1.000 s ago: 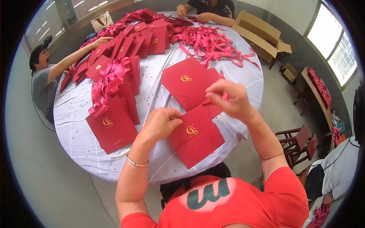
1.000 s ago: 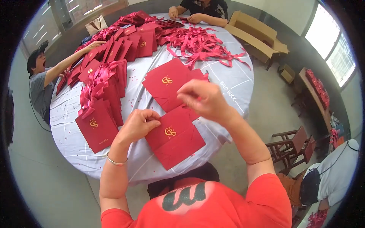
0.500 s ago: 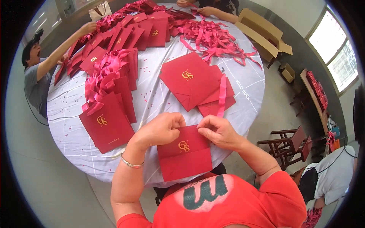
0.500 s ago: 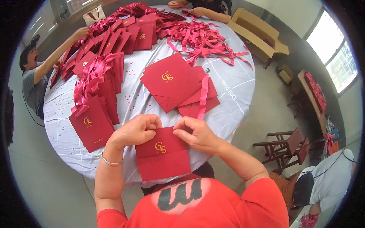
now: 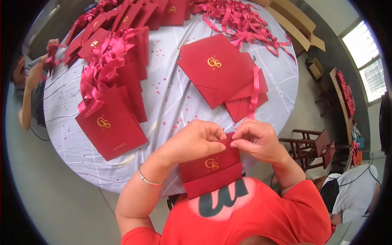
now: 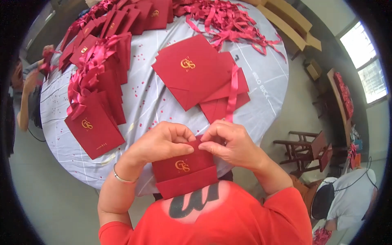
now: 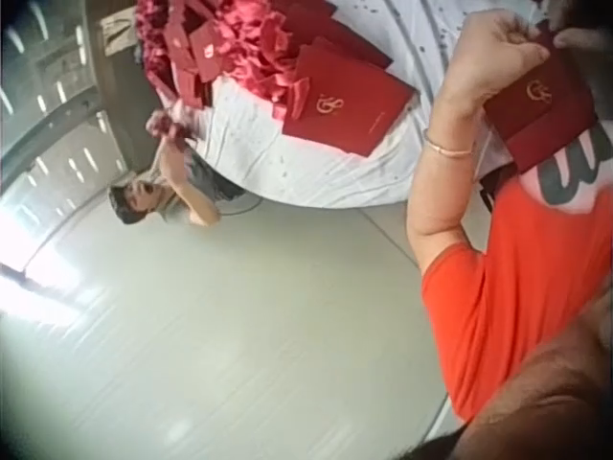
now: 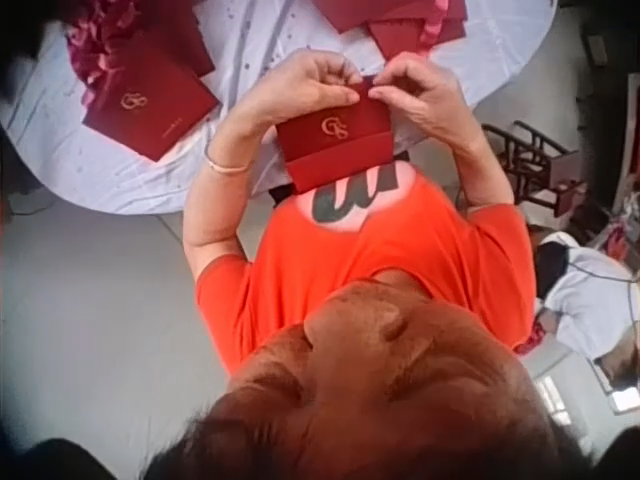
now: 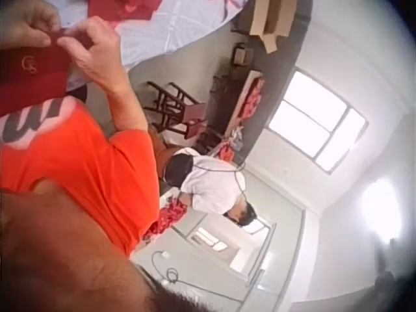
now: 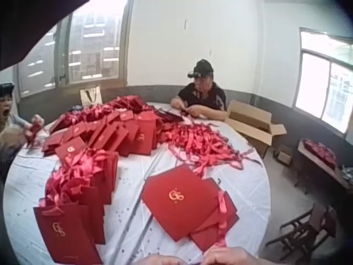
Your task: The person attaches ribbon handles to paper gift bags by hand and organizes stacks of bags and ribbons on the table.
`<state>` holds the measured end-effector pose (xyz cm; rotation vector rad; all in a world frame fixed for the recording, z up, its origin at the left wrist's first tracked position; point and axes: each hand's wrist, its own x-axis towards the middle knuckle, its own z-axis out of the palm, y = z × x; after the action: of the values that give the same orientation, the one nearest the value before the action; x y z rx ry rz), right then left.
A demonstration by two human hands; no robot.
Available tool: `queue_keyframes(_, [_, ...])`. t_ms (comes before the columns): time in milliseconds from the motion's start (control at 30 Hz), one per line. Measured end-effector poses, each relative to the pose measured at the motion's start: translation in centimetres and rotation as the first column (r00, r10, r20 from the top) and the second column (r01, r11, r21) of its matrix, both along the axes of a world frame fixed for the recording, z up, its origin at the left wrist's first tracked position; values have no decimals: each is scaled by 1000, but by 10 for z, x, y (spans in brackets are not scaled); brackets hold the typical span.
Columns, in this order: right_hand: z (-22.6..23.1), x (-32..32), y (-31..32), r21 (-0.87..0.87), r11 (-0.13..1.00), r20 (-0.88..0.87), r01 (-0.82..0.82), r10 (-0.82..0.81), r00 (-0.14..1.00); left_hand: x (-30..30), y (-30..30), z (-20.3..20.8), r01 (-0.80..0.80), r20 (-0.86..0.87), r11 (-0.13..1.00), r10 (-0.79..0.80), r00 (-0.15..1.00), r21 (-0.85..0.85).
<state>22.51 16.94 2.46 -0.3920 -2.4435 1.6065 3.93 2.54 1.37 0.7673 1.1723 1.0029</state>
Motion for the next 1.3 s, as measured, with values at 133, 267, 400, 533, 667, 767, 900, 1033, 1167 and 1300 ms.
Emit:
queue_keyframes(133, [-12, 1, 4, -128, 991, -30, 38, -42, 999, -1, 1, -13, -35, 89, 999, 35, 995, -3])
queue_keyframes(267, [-21, 9, 3, -458, 870, 9, 181, -199, 980, -1, 3, -10, -43, 98, 998, 48, 994, -56])
queue_keyframes(400, [-21, 11, 6, -237, 968, -126, 88, -120, 985, -1, 3, -11, -58, 2, 998, 58, 998, -39])
queue_keyframes(533, [-13, 8, 2, -111, 991, -179, 79, -98, 979, -7, 1, -16, -21, 21, 998, 23, 1000, -60])
queue_keyframes(667, [-20, 4, -1, 74, 989, -241, 131, -110, 964, -9, 1, -18, -21, 49, 1000, 22, 999, -22])
queue_keyframes(767, [-25, 2, -4, 144, 982, -315, 121, -70, 947, -10, 1, -20, 0, 73, 1000, 2, 997, -25])
queue_keyframes(900, [-19, 1, -7, 216, 966, -324, 138, -62, 944, -10, 2, -18, -8, 77, 999, 12, 997, -49])
queue_keyframes(1033, [-17, 2, -10, 170, 975, -254, 145, -99, 962, -10, 2, -16, 5, 56, 997, 0, 998, -79])
queue_keyframes(1167, [-19, 3, -11, 156, 972, -240, 176, -136, 961, -11, 1, -21, -11, 132, 1000, 13, 991, -17])
queue_keyframes(1300, [-19, 3, -12, 218, 964, -295, 149, -81, 952, -11, 2, -19, -22, 170, 998, 32, 985, -61])
